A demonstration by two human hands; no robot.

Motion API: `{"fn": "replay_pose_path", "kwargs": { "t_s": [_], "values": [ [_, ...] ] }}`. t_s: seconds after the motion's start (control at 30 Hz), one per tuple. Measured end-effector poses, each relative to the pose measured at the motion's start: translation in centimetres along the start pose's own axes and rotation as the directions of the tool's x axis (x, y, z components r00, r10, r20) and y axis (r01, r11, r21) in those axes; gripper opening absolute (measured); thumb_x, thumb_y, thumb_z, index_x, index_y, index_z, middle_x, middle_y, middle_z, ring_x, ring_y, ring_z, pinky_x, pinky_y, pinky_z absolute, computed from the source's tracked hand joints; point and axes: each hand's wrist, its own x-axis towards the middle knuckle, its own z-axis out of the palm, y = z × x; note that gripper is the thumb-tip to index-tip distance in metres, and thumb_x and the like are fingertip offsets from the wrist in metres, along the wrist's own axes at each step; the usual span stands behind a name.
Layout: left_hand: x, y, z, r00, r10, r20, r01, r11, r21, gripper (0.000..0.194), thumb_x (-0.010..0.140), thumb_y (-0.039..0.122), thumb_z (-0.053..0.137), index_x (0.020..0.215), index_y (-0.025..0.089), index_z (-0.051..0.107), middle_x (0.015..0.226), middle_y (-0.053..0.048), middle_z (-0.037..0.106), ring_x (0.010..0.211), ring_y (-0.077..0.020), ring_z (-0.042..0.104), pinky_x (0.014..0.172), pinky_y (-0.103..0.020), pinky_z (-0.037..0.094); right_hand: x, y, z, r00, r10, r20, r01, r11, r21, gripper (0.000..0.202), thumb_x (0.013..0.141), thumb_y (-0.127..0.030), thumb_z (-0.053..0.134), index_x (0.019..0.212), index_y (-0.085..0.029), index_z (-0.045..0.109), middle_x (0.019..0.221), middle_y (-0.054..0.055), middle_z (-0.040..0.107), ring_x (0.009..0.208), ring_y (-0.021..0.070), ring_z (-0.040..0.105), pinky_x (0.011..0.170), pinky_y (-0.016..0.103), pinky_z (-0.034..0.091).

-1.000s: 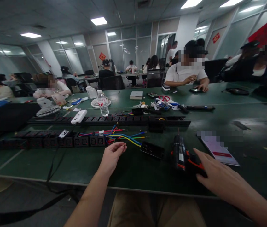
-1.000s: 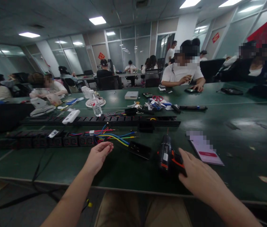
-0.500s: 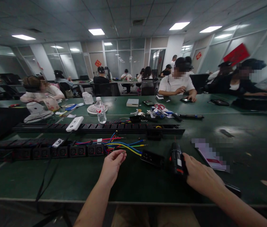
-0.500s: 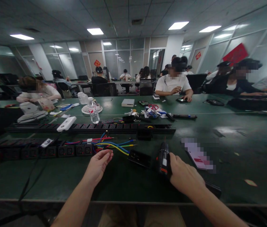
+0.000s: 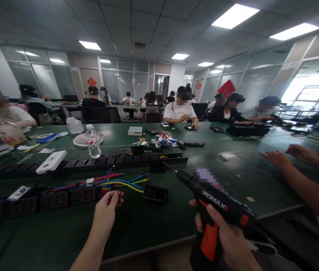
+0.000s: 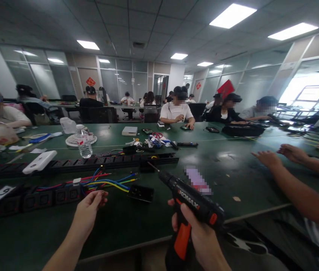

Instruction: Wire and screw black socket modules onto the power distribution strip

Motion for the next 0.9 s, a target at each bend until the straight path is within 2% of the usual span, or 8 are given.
{"fn": "replay_pose_path", "kwargs": {
  "t_s": [0.1,0.23,0.3,0.4,0.53,0.7,0.8,0.9],
  "values": [
    [-0.4,0.3,0.0,0.998,0.032,0.057,-0.040,0.991,0.129,0.053,0.072,0.062,0.068,0.094,0.013,0.069,0.093,-0.010,0.071,0.075,-0.0198,0.064,0.067,-0.030,0.052,-0.4,1.4,1.4,0.999,0.027,-0.040,-0.019,0.980,0.198,0.050,0.091,-0.057,0.055,0.115,-0.014,0.060,0.073,0.008,0.063,0.063,0.0168,0.055,0.057,0.027,0.043],
    [-1.1,1.2,0.2,0.994,0.055,0.093,-0.075,0.972,0.223,0.054,0.074,0.064,0.065,0.094,0.014,0.069,0.087,-0.009,0.070,0.075,-0.0210,0.063,0.069,-0.031,0.051,-0.1,3.6,2.2,0.996,0.080,-0.044,-0.060,0.940,0.337,0.051,0.086,-0.054,0.067,0.116,-0.013,0.064,0.080,0.011,0.066,0.067,0.0184,0.059,0.060,0.028,0.047],
    [-1.3,1.6,0.4,0.994,0.064,0.086,-0.083,0.967,0.239,0.054,0.073,0.064,0.065,0.093,0.014,0.069,0.087,-0.009,0.070,0.075,-0.0212,0.063,0.068,-0.031,0.051,0.0,4.5,2.3,0.995,0.098,-0.030,-0.078,0.914,0.398,0.055,0.079,-0.056,0.073,0.114,-0.013,0.066,0.098,0.015,0.067,0.072,0.0216,0.063,0.061,0.030,0.049],
    [-1.6,2.0,0.6,0.994,0.069,0.084,-0.090,0.957,0.276,0.051,0.075,0.062,0.064,0.093,0.015,0.069,0.083,-0.008,0.070,0.074,-0.0209,0.062,0.068,-0.030,0.050,0.2,5.4,2.3,0.990,0.144,-0.006,-0.123,0.866,0.484,0.058,0.070,-0.055,0.082,0.110,-0.016,0.068,0.122,0.017,0.060,0.088,0.0295,0.065,0.069,0.036,0.054],
    [-1.6,2.1,0.8,0.994,0.071,0.087,-0.095,0.945,0.313,0.048,0.077,0.060,0.064,0.094,0.015,0.069,0.078,-0.007,0.068,0.073,-0.0212,0.062,0.069,-0.031,0.050,0.2,5.5,2.3,0.976,0.216,0.016,-0.186,0.800,0.570,0.056,0.068,-0.047,0.086,0.111,-0.016,0.068,0.125,0.017,0.058,0.101,0.0331,0.063,0.080,0.039,0.055],
    [-1.3,2.0,1.0,0.993,0.058,0.098,-0.088,0.938,0.337,0.048,0.076,0.059,0.064,0.093,0.015,0.069,0.076,-0.006,0.068,0.072,-0.0206,0.061,0.068,-0.030,0.049,0.8,5.2,2.5,0.962,0.272,-0.020,-0.197,0.742,0.640,0.054,0.065,-0.041,0.089,0.106,-0.013,0.068,0.122,0.016,0.059,0.107,0.0330,0.061,0.091,0.042,0.054],
    [-1.2,2.0,1.0,0.993,0.067,0.101,-0.097,0.940,0.328,0.046,0.076,0.058,0.064,0.091,0.015,0.069,0.077,-0.006,0.067,0.072,-0.0201,0.061,0.067,-0.029,0.049,1.4,5.2,2.7,0.954,0.291,-0.066,-0.175,0.725,0.666,0.057,0.062,-0.039,0.091,0.106,-0.013,0.067,0.117,0.014,0.062,0.105,0.0330,0.062,0.092,0.044,0.055],
    [-1.3,1.9,0.9,0.990,0.069,0.121,-0.107,0.933,0.343,0.042,0.080,0.054,0.062,0.093,0.015,0.069,0.074,-0.005,0.066,0.071,-0.0191,0.060,0.067,-0.027,0.047,1.9,5.3,3.1,0.947,0.297,-0.125,-0.138,0.725,0.675,0.060,0.060,-0.037,0.092,0.108,-0.014,0.065,0.117,0.012,0.063,0.102,0.0319,0.063,0.085,0.040,0.058]
  ]
}}
